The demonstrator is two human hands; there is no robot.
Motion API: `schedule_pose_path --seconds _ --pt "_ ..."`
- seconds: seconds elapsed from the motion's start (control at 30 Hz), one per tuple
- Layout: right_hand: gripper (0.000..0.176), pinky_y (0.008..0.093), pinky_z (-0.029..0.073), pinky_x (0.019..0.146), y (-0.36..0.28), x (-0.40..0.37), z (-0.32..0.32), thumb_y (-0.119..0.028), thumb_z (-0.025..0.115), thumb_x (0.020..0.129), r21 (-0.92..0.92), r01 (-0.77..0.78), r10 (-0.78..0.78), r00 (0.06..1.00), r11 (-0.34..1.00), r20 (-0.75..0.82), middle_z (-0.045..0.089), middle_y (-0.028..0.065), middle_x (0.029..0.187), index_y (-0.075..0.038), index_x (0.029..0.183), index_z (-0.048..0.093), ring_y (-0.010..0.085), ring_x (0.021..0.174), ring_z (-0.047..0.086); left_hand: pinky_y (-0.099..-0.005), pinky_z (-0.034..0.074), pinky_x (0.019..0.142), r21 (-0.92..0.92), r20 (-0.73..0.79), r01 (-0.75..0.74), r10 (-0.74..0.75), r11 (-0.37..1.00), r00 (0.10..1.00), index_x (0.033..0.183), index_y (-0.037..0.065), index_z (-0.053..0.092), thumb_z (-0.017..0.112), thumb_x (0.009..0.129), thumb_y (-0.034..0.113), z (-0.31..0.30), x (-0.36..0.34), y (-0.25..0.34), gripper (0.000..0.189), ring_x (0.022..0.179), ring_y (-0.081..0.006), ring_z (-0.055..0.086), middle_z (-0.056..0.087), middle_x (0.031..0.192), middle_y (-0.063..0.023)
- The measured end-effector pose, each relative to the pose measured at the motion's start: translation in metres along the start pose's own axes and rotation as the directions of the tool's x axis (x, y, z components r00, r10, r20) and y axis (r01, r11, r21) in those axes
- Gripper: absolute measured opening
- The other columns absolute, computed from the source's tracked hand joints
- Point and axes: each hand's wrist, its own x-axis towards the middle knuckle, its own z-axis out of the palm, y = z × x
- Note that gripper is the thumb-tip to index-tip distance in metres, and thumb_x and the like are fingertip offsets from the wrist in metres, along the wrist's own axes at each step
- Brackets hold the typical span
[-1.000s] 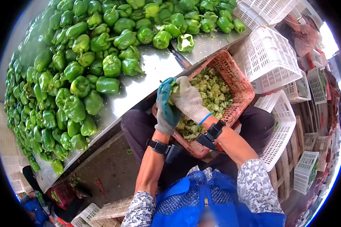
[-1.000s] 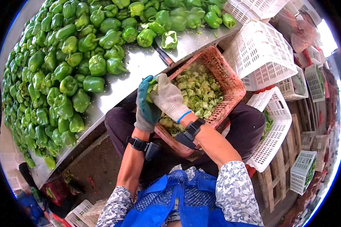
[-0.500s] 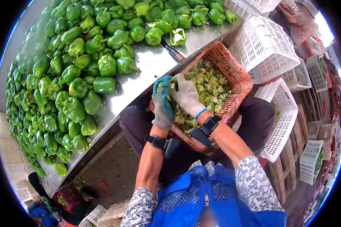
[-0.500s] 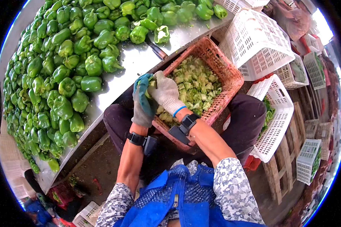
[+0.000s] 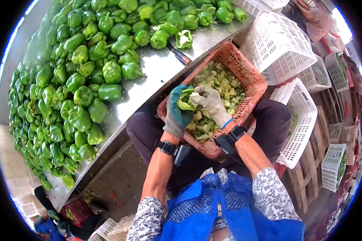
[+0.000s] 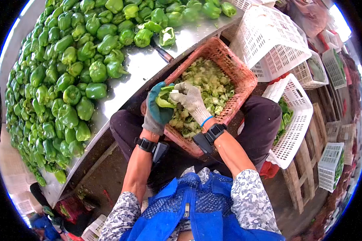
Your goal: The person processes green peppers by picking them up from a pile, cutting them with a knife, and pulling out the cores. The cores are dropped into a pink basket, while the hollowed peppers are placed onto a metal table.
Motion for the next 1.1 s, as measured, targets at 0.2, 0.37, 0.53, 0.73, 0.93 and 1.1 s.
schedule_pose_path --seconds 0.2,0.37,0.53,0.73,0.93,1.1 --pt "0.038 0.0290 0.053 0.068 0.012 -0.012 -0.017 -0.018 0.082 0.077 -0.162 0.121 -0.136 0.987 0.979 -0.088 0.067 0.0048 0.087 0.001 0.106 0.066 0.0122 0.076 0.063 -0.0430 0.052 0.099 -0.063 0.053 0.189 -0.186 0.980 0.981 0.118 0.009 0.064 0.068 0.093 0.032 0.004 -0.002 -0.009 0.034 0.109 -0.0282 0.065 0.069 0.116 -0.0136" --pt "0.034 0.0281 0.052 0.070 0.018 -0.029 -0.037 -0.017 0.083 0.075 -0.065 0.134 -0.139 0.987 0.989 -0.075 0.065 0.0019 0.088 -0.003 0.100 0.065 0.0106 0.078 0.061 -0.0475 0.050 0.103 -0.050 0.126 0.274 -0.266 0.960 0.956 0.122 0.010 0.065 0.068 0.092 0.039 0.006 -0.005 -0.020 0.041 0.116 -0.0316 0.062 0.066 0.127 -0.0146" --pt "0.032 0.0286 0.053 0.071 0.017 -0.039 -0.057 -0.014 0.081 0.076 0.208 0.051 -0.062 0.997 0.977 0.046 0.064 0.0019 0.090 -0.002 0.101 0.065 0.0110 0.079 0.061 -0.0472 0.051 0.102 -0.021 0.120 0.355 -0.350 0.935 0.929 0.124 0.010 0.063 0.066 0.093 0.036 0.010 -0.006 -0.025 0.040 0.116 -0.0327 0.063 0.066 0.128 -0.0151" --pt "0.035 0.0309 0.057 0.073 0.018 -0.050 -0.098 -0.015 0.078 0.080 0.390 -0.045 -0.040 0.977 0.920 0.208 0.068 0.0065 0.095 -0.002 0.109 0.063 0.0181 0.080 0.068 -0.0406 0.056 0.091 -0.043 0.268 0.462 -0.435 0.886 0.860 0.120 0.011 0.065 0.065 0.095 0.036 0.000 -0.001 -0.027 0.036 0.111 -0.0300 0.063 0.063 0.130 -0.0190" --pt "0.047 0.0355 0.054 0.089 0.043 -0.041 -0.133 -0.030 0.072 0.091 -0.298 0.017 -0.002 0.999 0.954 0.051 0.065 0.0106 0.123 -0.006 0.129 0.059 0.0198 0.108 0.066 -0.0409 0.058 0.087 0.042 0.152 0.243 -0.246 0.969 0.957 0.122 0.010 0.066 0.064 0.097 0.041 0.025 -0.004 -0.018 0.040 0.106 -0.0306 0.066 0.062 0.132 -0.0185" --pt "0.054 0.0392 0.050 0.092 0.060 -0.005 -0.112 -0.043 0.057 0.101 0.471 -0.064 0.196 0.951 0.880 -0.238 0.061 0.0128 0.134 -0.002 0.135 0.057 0.0205 0.105 0.062 -0.0311 0.051 0.088 0.675 0.011 -0.161 0.209 0.720 0.978 0.125 0.010 0.063 0.066 0.099 0.030 0.043 -0.005 -0.039 0.033 0.099 -0.0125 0.060 0.063 0.114 -0.0010"
